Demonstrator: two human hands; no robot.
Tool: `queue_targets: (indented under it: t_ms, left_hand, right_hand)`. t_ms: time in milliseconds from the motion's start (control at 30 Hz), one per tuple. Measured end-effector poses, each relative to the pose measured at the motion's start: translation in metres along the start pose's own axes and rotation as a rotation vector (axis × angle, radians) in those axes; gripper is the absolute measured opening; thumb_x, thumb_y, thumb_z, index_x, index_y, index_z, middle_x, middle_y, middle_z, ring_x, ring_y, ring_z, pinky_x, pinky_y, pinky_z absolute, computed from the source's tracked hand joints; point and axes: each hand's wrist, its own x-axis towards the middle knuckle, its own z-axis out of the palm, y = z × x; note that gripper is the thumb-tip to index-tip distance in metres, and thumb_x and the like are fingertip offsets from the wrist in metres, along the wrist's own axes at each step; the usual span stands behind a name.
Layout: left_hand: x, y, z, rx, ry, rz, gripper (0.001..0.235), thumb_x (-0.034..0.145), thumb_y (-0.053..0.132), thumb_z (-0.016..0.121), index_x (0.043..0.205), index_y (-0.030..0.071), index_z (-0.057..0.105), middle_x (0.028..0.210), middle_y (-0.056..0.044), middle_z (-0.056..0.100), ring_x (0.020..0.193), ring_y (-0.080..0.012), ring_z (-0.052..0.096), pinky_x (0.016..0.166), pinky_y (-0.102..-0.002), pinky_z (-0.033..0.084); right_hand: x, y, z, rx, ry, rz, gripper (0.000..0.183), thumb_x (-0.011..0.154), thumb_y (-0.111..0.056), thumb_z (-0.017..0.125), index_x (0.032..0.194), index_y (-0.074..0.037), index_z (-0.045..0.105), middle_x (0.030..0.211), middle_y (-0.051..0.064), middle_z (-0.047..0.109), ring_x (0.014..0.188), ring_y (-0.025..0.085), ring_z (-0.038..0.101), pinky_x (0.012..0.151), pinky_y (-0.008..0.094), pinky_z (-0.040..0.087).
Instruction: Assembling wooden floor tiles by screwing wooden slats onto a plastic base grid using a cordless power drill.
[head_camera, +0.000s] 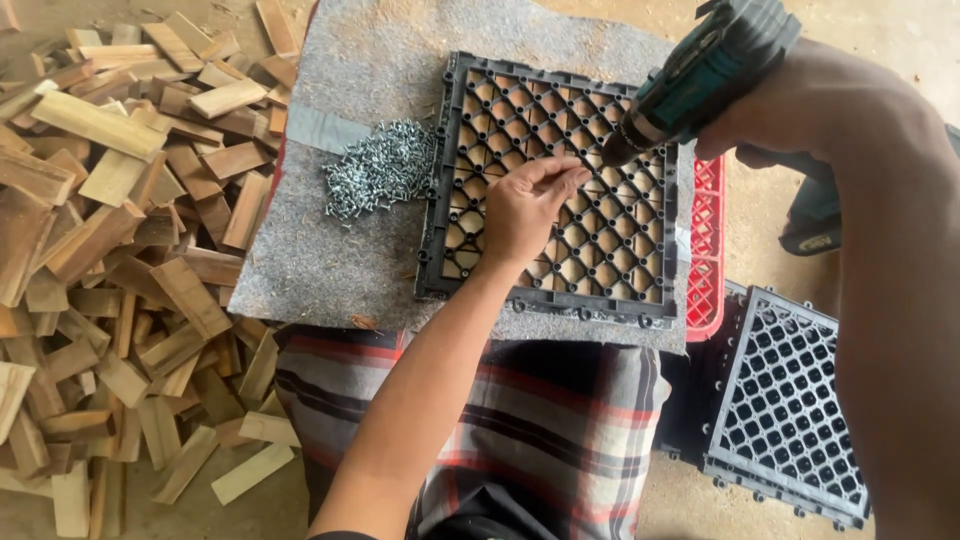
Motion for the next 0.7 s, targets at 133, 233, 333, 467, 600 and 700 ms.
queue_targets:
  t_ms: [133,233,333,467,600,700]
  left_hand:
    - [0.002,-0.001,-0.002,0.085,0.027,0.055,0.022,0.096,0.026,0.071,0.107,0.008,0.076,0.100,-0.009,0.079,0.077,-0.0120,0.075,0.056,-0.019,0.062]
    - [0.004,-0.004,0.000,0.092,0.055,0.084,0.024,0.096,0.028,0.069,0.108,0.009,0.075,0.105,-0.011,0.078,0.095,-0.0194,0.079,0.069,-0.025,0.068]
    - [0.001,-0.006,0.000,0.042,0.041,0.043,0.025,0.097,0.027,0.069,0.114,0.008,0.072,0.105,-0.010,0.078,0.092,-0.0174,0.078,0.068,-0.022,0.067]
    - [0.001,-0.003,-0.004,-0.118,-0.006,0.016,0.021,0.097,0.021,0.071,0.114,0.009,0.072,0.103,-0.007,0.078,0.092,-0.0162,0.078,0.075,-0.022,0.069]
    - [0.010,0.006,-0.011,-0.177,0.020,0.056,0.024,0.098,0.024,0.069,0.112,0.005,0.074,0.090,-0.007,0.079,0.077,-0.0147,0.077,0.068,-0.021,0.068]
    - [0.009,0.010,-0.015,-0.530,-0.002,-0.222,0.023,0.095,0.020,0.073,0.109,0.002,0.075,0.095,-0.013,0.080,0.083,-0.0196,0.080,0.077,-0.024,0.069]
  right_hand:
    - [0.034,0.011,0.001,-0.066,0.009,-0.027,0.019,0.086,-0.009,0.081,0.102,0.001,0.078,0.085,0.021,0.071,0.076,0.032,0.063,0.066,0.045,0.047]
    - [0.046,0.017,0.004,-0.037,-0.013,-0.055,0.026,0.085,-0.006,0.080,0.110,-0.002,0.078,0.091,0.021,0.073,0.081,0.032,0.065,0.070,0.045,0.049]
    - [0.045,0.016,0.005,-0.048,-0.035,-0.061,0.032,0.084,-0.005,0.081,0.117,-0.006,0.078,0.096,0.019,0.075,0.085,0.030,0.068,0.073,0.042,0.052]
    - [0.034,0.018,0.005,-0.147,-0.027,-0.046,0.029,0.087,-0.011,0.081,0.114,-0.005,0.079,0.092,0.022,0.076,0.086,0.033,0.069,0.076,0.047,0.050]
    - [0.007,0.043,0.027,-0.027,0.094,-0.199,0.029,0.081,-0.002,0.086,0.106,0.001,0.074,0.090,0.020,0.071,0.078,0.033,0.065,0.064,0.046,0.053]
    - [-0.045,0.051,0.045,0.215,0.189,-0.119,0.091,0.077,0.002,0.079,0.156,-0.029,0.047,0.120,0.013,0.067,0.106,0.028,0.062,0.090,0.044,0.047]
